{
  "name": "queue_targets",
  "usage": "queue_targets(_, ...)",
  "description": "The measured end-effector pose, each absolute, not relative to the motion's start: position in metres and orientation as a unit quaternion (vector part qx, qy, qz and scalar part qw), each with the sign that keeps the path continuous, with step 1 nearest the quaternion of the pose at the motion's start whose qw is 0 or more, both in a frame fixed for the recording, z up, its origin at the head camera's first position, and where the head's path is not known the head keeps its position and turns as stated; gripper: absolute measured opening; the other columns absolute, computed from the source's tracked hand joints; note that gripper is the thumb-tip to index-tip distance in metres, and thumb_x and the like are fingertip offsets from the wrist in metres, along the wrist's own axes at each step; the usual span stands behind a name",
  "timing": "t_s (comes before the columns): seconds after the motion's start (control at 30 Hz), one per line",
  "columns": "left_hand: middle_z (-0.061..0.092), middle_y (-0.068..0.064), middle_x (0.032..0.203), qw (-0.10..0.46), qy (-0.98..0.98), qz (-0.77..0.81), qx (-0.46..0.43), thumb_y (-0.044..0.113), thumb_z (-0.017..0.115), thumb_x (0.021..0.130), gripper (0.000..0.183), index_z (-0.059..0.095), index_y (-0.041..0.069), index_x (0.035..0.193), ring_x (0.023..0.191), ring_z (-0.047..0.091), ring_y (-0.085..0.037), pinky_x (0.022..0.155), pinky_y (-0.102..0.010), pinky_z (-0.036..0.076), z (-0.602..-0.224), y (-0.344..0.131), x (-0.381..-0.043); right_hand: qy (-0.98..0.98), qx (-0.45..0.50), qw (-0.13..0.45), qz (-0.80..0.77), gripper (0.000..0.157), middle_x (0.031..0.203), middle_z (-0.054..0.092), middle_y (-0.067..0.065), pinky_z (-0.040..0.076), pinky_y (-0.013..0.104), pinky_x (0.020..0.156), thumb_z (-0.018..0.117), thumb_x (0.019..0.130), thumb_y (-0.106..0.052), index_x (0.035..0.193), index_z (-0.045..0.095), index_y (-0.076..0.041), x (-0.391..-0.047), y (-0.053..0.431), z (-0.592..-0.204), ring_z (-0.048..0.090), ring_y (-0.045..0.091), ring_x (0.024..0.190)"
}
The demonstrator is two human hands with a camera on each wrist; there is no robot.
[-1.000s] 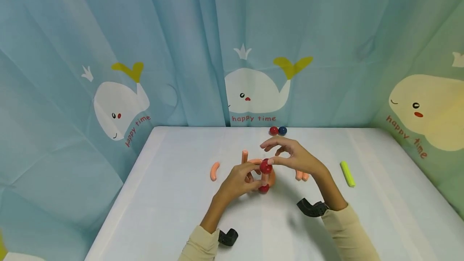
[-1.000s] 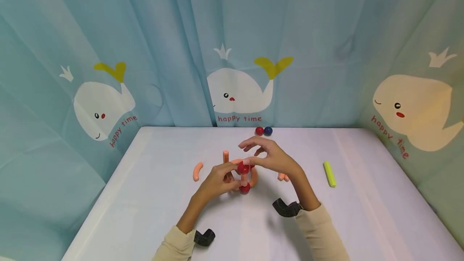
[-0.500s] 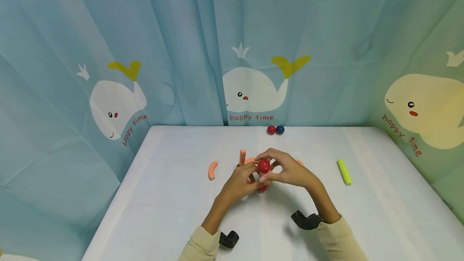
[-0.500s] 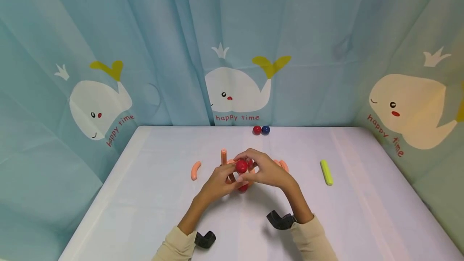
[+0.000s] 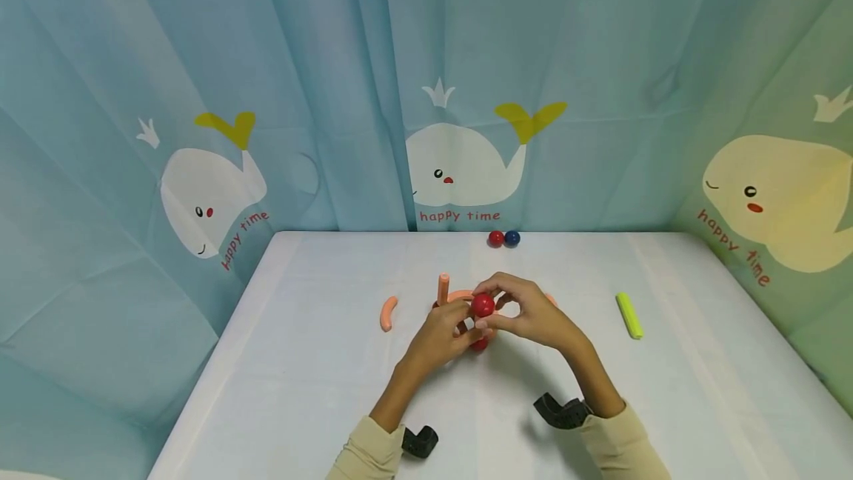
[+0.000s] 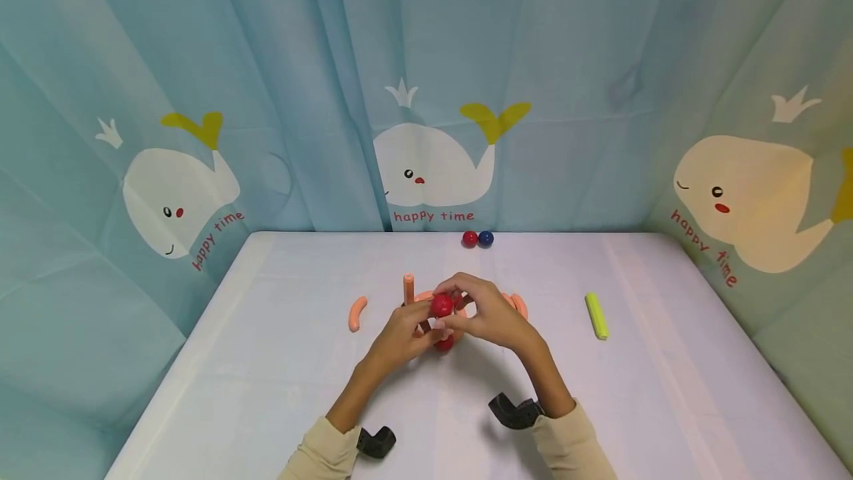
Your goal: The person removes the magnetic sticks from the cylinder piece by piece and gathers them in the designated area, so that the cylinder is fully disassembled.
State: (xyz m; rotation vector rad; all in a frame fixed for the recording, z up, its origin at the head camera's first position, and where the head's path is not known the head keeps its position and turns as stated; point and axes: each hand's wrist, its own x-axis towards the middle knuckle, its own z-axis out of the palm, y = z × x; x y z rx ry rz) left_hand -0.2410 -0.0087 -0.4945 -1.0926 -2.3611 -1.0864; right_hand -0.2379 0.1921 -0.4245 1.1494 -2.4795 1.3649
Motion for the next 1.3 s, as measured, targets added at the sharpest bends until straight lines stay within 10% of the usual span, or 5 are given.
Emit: queue_targets(1.3, 0.067, 0.001, 0.082, 0.172, -0.825, -0.392, -0.369, 0.026, 0.072, 0.088, 0.017, 0.068, 0.009, 0.088, 0.074, 0.063, -0.014, 0.065, -0.013, 0.05, -0.4957, -0.0073, -0.2374, -0.821, 0.314, 0.066, 0.472, 0.028, 0.098, 0.07, 0.006, 0.056, 0.026, 0.075, 0.074, 0.084, -0.004, 0.111, 0.064, -0.006, -0.2379, 0.1935, -0.4232, 0.065, 0.008, 0.082)
